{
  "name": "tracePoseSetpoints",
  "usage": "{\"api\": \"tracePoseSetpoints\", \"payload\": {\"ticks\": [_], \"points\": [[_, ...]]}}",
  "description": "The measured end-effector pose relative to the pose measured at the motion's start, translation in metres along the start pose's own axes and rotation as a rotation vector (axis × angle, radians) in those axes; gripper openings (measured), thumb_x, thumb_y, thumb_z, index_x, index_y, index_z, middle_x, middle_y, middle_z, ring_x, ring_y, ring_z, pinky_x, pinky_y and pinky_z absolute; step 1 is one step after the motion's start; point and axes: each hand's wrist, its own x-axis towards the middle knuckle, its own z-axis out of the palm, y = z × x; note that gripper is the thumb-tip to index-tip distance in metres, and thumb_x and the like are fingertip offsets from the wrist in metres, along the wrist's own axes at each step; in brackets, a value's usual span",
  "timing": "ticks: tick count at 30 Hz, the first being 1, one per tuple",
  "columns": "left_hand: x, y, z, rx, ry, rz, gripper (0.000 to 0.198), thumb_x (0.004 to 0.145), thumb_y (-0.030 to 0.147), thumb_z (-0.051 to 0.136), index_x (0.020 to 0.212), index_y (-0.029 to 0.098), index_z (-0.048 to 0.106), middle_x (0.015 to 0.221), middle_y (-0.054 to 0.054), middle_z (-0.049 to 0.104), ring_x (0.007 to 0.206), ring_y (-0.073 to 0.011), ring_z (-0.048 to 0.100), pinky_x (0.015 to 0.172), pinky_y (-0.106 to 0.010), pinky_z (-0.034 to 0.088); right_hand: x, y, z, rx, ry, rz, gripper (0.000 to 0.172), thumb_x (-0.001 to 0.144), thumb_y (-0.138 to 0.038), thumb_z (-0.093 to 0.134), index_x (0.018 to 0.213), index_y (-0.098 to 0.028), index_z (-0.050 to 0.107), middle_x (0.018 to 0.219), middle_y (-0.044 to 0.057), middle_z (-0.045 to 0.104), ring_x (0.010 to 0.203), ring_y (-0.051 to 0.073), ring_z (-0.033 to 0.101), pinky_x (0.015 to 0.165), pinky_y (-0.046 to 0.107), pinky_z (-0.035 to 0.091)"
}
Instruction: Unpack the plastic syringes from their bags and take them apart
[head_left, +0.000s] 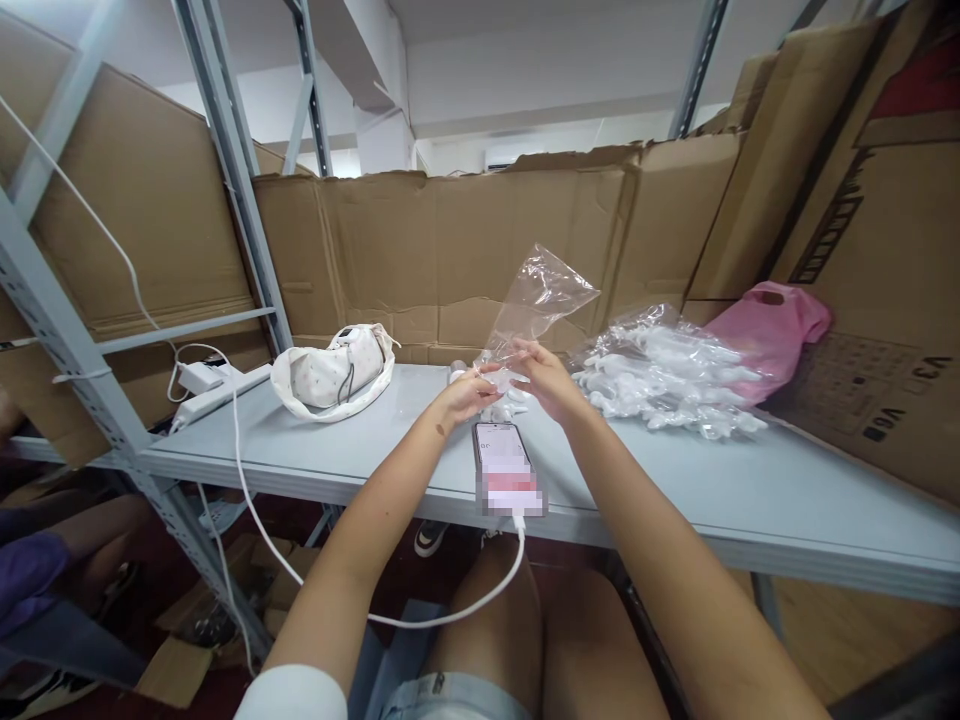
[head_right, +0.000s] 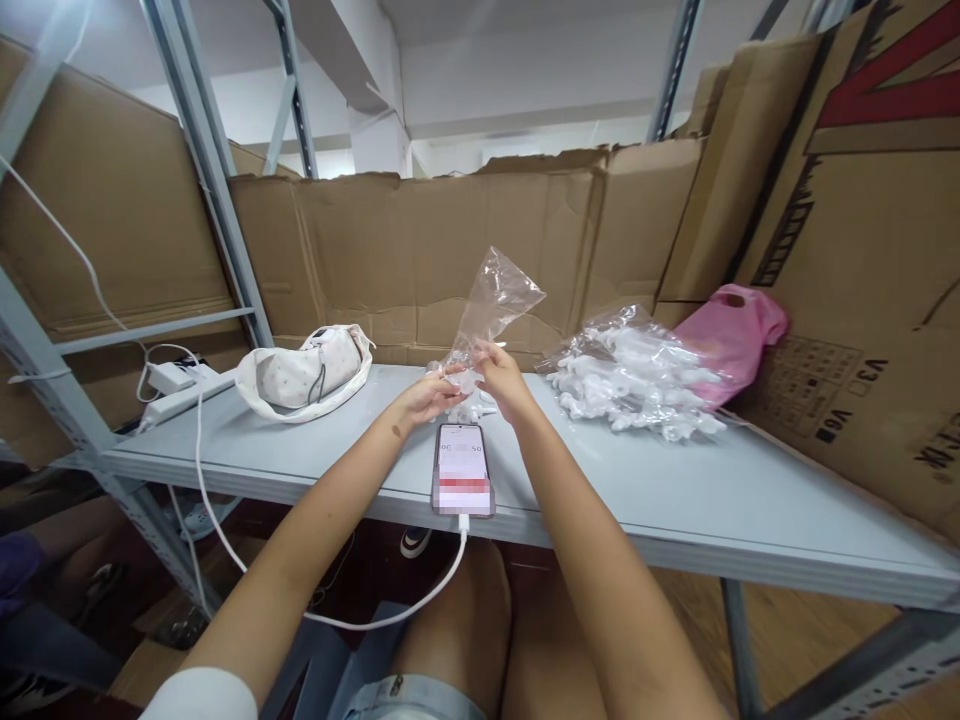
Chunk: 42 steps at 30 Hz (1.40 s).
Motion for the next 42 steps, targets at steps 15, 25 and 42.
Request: {"api": "tracePoseSetpoints", "payload": {"ticks": [15,25,42], "points": [[-0.001,-0.004,-0.004,0.032,0.048,-0.016,0.020,0.068,0.010,0.064,0.086,0.018,0.064,0.107,-0.007,0.059,0.102,-0.0173,0.054,0.100,-0.039,0.042,0.004,0.002,-0.021,0.007,0.115,0.021,0.023,0.081,-0.026,0.055,0.103,-0.028,0.061,0.112,0.004,0.065,0.094,0.016,0.064,0.086,0.037,0.050],[-0.009,0.002,0.000,0.053,0.039,-0.065,0.033,0.075,0.028,0.068,0.107,0.021,0.064,0.124,-0.012,0.053,0.108,-0.0220,0.056,0.099,-0.041,0.042,0.002,-0.006,-0.036,0.028,0.143,-0.084,0.027,0.080,-0.031,0.058,0.107,-0.025,0.061,0.109,0.005,0.067,0.095,0.017,0.064,0.084,0.035,0.051],[-0.021,0.009,0.002,0.192,-0.013,0.093,0.047,0.076,0.042,0.068,0.119,0.024,0.060,0.149,-0.009,0.033,0.109,-0.0247,0.059,0.085,-0.033,0.052,0.001,-0.007,-0.049,0.119,0.143,-0.153,0.022,0.079,-0.030,0.064,0.101,-0.025,0.062,0.101,0.004,0.069,0.093,0.017,0.065,0.080,0.033,0.054]]}}
